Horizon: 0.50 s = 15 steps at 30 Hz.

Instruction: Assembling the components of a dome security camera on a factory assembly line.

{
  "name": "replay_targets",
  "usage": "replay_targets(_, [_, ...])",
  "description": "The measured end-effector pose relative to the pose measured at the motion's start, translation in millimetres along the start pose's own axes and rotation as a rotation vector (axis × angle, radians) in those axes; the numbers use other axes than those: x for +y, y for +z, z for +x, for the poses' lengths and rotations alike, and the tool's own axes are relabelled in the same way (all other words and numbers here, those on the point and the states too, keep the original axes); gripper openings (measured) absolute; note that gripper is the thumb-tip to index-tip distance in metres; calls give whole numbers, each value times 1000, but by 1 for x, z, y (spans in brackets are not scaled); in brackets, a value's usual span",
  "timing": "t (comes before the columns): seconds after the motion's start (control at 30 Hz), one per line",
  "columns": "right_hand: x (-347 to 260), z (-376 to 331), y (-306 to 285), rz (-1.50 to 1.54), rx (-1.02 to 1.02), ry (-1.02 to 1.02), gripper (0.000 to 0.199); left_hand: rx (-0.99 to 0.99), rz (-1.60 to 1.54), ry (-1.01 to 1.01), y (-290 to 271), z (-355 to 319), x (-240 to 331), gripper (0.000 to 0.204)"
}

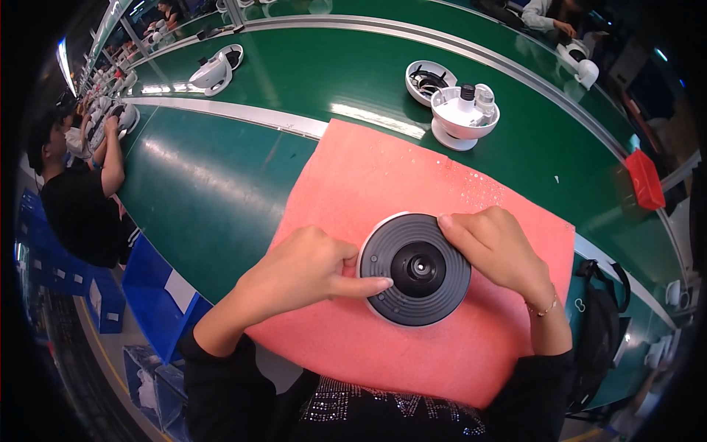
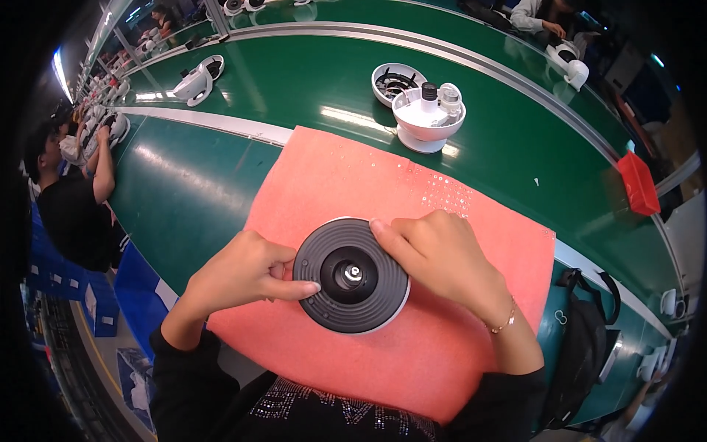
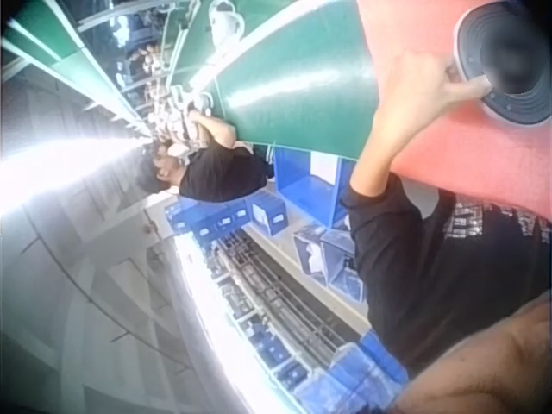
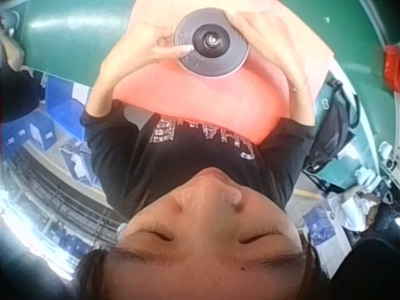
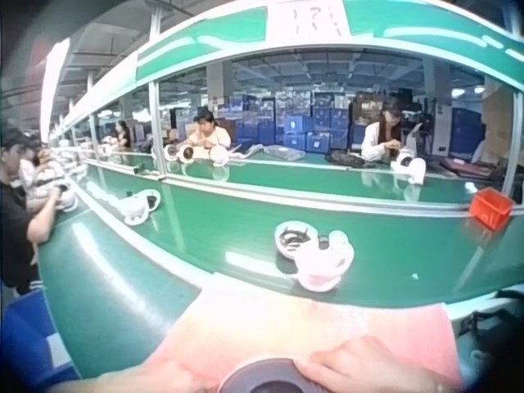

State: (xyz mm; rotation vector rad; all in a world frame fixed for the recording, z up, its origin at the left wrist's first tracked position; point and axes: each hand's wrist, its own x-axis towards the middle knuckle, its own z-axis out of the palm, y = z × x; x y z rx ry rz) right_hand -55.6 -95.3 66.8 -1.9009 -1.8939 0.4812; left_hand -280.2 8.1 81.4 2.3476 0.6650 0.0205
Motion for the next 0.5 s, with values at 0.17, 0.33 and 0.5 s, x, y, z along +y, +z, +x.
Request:
replay_targets(0.17, [24,1,9,87,-40,-105,42,-141,-98,-156,8,16,5,54])
replay_targets(0.33, [31,-6,18,-10,2,-47,39,-106,-20,-70,15,16,1,55])
replay_targets(0.5, [1,-5,17,-101,406,-343,38,-120,-21,-97,6,13,-5,55])
